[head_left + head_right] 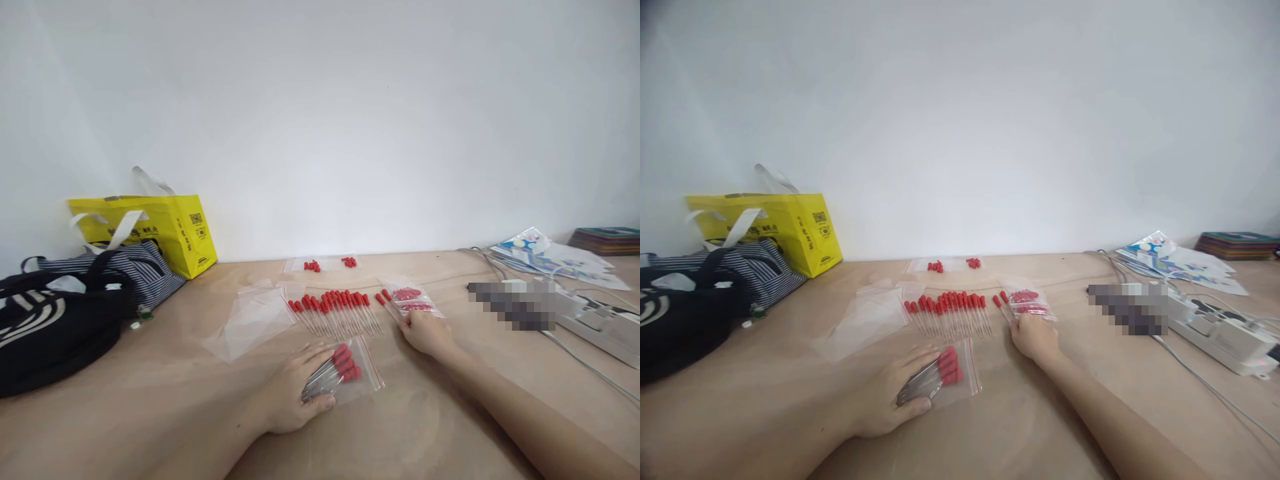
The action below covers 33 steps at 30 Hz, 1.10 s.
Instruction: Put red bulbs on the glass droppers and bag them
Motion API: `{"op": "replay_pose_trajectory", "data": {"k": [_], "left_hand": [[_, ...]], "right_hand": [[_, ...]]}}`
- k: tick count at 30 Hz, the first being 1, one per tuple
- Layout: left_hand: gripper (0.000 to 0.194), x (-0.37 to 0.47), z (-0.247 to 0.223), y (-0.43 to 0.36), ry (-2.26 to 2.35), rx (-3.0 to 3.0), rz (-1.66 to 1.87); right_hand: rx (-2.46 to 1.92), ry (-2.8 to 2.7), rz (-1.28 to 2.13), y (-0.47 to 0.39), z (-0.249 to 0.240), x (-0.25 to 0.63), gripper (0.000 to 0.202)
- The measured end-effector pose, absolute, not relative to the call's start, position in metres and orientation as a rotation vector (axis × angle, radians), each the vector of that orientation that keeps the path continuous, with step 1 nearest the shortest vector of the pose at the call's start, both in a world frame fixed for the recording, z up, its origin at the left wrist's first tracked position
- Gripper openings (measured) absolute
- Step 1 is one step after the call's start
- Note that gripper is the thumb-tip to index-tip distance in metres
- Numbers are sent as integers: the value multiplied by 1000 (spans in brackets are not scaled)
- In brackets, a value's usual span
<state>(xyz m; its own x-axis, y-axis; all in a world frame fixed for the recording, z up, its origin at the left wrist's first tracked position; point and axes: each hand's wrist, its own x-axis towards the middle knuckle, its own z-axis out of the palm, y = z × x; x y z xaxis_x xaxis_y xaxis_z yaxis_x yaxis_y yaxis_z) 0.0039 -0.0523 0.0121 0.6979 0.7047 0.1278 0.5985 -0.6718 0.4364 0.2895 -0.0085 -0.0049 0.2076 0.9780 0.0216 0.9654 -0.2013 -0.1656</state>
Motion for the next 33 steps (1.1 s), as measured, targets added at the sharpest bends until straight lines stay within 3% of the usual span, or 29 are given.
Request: {"op": "replay_pose_trajectory", "data": {"k": [7, 17, 21, 25, 33], "left_hand": [[58, 5, 15, -54, 1041, 2527, 353], [59, 6, 16, -53, 1028, 2534, 342], [59, 4, 15, -53, 1045, 2546, 320], [59, 3, 13, -52, 1029, 2553, 322], [59, 4, 14, -53, 1027, 2563, 346]], "right_hand": [[-2164, -2091, 350, -18, 2, 299, 21], [-2173, -1789, 298, -3, -10, 279, 23], [-2062, -1847, 314, -5, -10, 279, 30], [-1793, -1854, 398, -10, -4, 282, 48], [-1301, -1590, 900, -29, 3, 274, 65]]}}
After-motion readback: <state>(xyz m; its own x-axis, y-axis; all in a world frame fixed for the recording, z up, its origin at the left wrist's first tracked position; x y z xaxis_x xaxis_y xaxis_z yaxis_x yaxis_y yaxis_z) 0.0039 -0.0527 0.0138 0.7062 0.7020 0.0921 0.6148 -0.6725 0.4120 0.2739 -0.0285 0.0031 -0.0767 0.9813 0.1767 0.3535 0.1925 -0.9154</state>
